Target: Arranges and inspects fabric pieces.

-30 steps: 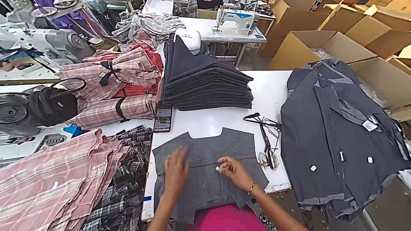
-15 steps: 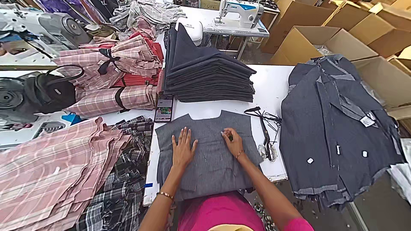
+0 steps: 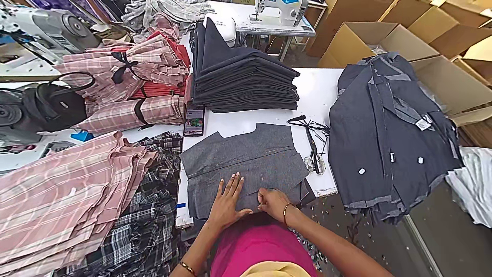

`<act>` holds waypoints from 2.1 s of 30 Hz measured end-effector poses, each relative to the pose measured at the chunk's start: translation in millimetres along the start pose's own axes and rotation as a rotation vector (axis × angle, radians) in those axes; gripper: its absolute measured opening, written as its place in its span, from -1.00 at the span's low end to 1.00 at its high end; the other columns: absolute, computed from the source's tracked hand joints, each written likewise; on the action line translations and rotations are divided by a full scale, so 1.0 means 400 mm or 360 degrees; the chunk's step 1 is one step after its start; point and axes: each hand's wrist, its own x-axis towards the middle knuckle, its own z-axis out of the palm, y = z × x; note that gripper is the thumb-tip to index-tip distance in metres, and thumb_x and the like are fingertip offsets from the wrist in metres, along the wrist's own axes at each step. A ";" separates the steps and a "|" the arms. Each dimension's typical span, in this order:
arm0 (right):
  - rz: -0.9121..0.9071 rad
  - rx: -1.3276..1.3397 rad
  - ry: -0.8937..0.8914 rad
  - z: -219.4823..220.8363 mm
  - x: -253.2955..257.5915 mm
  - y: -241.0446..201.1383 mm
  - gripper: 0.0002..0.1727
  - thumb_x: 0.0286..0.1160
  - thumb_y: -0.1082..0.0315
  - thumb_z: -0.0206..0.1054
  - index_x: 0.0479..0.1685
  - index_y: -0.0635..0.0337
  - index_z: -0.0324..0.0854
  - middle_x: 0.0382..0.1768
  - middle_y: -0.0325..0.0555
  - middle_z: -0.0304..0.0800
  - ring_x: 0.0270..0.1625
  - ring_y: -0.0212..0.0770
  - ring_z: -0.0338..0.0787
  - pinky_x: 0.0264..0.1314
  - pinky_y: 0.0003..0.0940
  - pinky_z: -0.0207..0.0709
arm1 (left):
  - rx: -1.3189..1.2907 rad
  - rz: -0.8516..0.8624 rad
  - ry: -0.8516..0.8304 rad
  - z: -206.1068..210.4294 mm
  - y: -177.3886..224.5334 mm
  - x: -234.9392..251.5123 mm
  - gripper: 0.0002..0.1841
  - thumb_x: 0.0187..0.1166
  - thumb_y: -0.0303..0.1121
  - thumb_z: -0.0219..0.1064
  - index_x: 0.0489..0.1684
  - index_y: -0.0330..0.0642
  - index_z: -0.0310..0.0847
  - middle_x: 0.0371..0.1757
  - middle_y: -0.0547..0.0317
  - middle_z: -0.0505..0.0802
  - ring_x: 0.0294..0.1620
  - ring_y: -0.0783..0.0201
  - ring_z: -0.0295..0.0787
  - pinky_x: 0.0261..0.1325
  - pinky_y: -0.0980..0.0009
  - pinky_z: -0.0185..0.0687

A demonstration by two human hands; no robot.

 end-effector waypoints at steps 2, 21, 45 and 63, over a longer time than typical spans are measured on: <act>0.0063 -0.0101 -0.0014 -0.004 -0.010 -0.028 -0.61 0.73 0.21 0.25 0.39 0.21 0.50 0.19 0.22 0.78 0.37 0.22 0.72 0.48 0.21 0.43 | 0.0033 -0.0024 -0.0008 -0.010 0.001 -0.026 0.31 0.07 0.65 0.22 0.77 -0.28 0.25 0.81 -0.20 0.32 0.82 -0.20 0.20 0.68 -0.46 -0.07; -0.0074 -0.0134 0.0584 0.013 -0.006 0.051 0.16 -0.02 -0.28 0.70 0.66 0.16 0.34 0.65 0.18 0.36 0.65 0.13 0.44 0.61 0.08 0.33 | 0.0357 -0.0329 -0.0022 -0.024 -0.015 -0.100 0.45 -0.52 -0.35 0.86 0.82 -0.32 0.10 0.80 -0.44 0.20 0.80 -0.32 0.18 0.64 -0.50 -0.04; -0.0129 -0.0043 0.0472 -0.337 0.212 0.203 -0.49 0.82 0.00 0.10 0.32 0.28 0.64 0.23 0.21 0.76 0.40 0.13 0.69 0.53 0.07 0.40 | -0.0333 -0.1029 -0.0883 -0.304 -0.246 0.345 -0.63 0.61 -0.11 0.42 0.11 -0.24 0.75 0.09 -0.26 0.84 0.23 -0.28 0.74 0.27 -0.32 0.52; -0.0127 0.0002 0.1422 -0.290 0.318 0.238 -0.51 0.70 0.05 0.20 -0.17 0.42 0.71 -0.45 0.21 0.81 -0.30 0.24 0.86 -0.18 0.18 0.61 | 0.0081 -0.0588 0.0326 -0.030 -0.113 0.106 -0.14 0.64 0.34 -0.11 0.72 -0.16 0.37 0.73 -0.14 0.47 0.75 -0.16 0.35 0.68 -0.42 0.02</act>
